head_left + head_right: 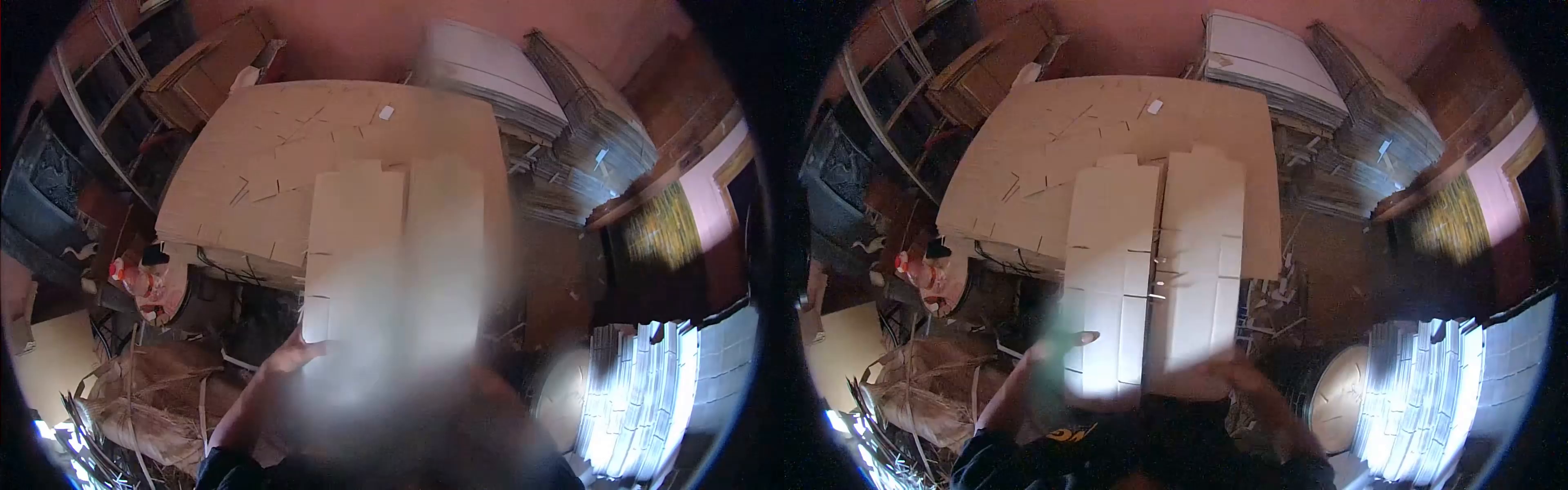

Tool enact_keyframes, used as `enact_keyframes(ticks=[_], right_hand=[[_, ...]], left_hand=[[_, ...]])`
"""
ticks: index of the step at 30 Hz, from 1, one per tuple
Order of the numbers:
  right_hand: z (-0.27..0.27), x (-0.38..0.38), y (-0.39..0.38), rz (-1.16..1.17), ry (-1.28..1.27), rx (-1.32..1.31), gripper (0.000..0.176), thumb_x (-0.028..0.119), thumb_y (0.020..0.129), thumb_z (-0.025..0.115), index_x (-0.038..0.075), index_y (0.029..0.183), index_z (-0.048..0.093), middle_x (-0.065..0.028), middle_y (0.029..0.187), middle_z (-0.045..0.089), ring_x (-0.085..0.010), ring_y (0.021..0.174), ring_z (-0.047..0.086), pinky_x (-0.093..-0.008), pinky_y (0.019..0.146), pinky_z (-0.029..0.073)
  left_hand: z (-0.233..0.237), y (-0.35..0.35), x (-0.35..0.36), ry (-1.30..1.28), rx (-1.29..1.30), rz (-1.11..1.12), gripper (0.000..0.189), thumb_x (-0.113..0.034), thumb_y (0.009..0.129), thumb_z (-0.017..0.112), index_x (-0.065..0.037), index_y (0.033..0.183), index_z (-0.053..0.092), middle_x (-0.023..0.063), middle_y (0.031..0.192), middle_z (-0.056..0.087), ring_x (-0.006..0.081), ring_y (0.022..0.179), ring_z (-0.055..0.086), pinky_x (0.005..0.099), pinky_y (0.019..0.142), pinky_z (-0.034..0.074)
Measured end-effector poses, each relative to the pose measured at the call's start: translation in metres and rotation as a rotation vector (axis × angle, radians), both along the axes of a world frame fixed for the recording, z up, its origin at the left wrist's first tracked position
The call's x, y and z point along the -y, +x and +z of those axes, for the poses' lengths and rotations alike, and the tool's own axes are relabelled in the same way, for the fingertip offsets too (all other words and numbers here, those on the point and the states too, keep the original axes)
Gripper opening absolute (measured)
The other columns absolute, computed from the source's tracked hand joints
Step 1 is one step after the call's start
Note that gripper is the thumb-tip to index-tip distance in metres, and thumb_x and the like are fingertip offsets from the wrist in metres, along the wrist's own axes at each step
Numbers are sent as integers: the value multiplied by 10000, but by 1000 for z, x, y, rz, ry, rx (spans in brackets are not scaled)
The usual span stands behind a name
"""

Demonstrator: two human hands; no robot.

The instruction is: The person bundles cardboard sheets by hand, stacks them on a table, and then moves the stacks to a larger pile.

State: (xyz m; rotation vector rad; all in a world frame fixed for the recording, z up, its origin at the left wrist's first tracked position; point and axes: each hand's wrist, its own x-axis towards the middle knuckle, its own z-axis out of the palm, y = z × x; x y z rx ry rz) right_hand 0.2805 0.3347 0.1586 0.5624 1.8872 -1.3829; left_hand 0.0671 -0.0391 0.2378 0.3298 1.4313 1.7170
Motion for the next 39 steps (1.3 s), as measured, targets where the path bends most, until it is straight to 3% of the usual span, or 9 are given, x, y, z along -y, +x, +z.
enact_keyframes(ticks=[7, 11, 15, 17, 18, 21, 29, 33, 39], right_hand=[[115, -147, 23, 270, 380, 510, 869, 572, 810, 754, -39, 1376, 508, -199, 1277, 634, -355, 1255, 549, -493, 1109, 399], [223, -211, 69, 145, 919, -144, 855, 193, 573, 968, 8, 1311, 579, -95, 1223, 654, -209, 1134, 588, -396, 1013, 474], [255, -209, 98, 5, 780, -443, 878, 199, 559, 961, 11, 1322, 570, -83, 1216, 651, -202, 1116, 588, -380, 1011, 462], [284, -199, 98, -40, 748, -551, 886, 201, 554, 959, 12, 1325, 567, -79, 1214, 649, -200, 1111, 588, -374, 1011, 458], [302, -179, 84, -97, 662, -493, 897, 206, 559, 949, 9, 1339, 552, -82, 1230, 638, -211, 1125, 578, -365, 1023, 440], [333, -150, 45, -182, 512, -534, 902, 202, 585, 925, -1, 1363, 517, -104, 1260, 615, -233, 1163, 553, -357, 1053, 408], [257, -138, -106, 162, 877, -562, 1142, 380, 680, 881, -49, 1528, 248, -314, 1437, 468, -386, 1338, 483, -410, 1139, 374], [209, -104, -129, -61, 824, -647, 1173, 412, 691, 869, -100, 1516, 210, -362, 1454, 419, -389, 1366, 457, -406, 1145, 364], [231, -58, -121, -92, 1127, -631, 854, 395, 687, 860, 55, 1357, 456, -217, 1284, 609, -391, 1212, 572, -487, 1020, 423]], left_hand=[[5, -4, 37, -216, 18, -82, 717, -197, 882, 748, -39, 1479, 382, 97, 1393, 511, 208, 1291, 490, 370, 1065, 404], [-3, 5, 47, -218, -160, 59, 753, -365, 857, 749, -10, 1433, 417, 116, 1287, 543, 247, 1204, 519, 395, 1033, 416], [2, 16, 55, -243, -114, 284, 896, -551, 841, 664, 15, 1473, 376, 219, 1396, 474, 338, 1319, 446, 448, 1093, 384], [65, 27, 17, -455, -4, 478, 781, -565, 965, 465, 12, 1486, 386, 233, 1432, 500, 336, 1365, 455, 445, 1142, 392], [31, 8, 32, 34, 247, 441, 741, -511, 922, 597, -29, 1458, 426, 189, 1387, 532, 325, 1275, 529, 457, 1079, 433], [43, -22, 28, 192, 205, 481, 623, -465, 966, 559, -43, 1418, 475, 170, 1340, 572, 312, 1220, 572, 433, 1036, 474], [50, -40, 38, 369, -37, 562, 618, -351, 964, 565, -22, 1461, 402, 168, 1365, 542, 283, 1249, 549, 403, 1061, 441], [76, -31, 39, 319, -244, 652, 762, -277, 890, 652, -30, 1518, 297, 155, 1422, 482, 290, 1319, 482, 411, 1101, 390], [93, -30, 34, 270, -49, 601, 762, -268, 868, 662, -61, 1517, 321, 149, 1404, 498, 274, 1303, 492, 408, 1088, 398]])
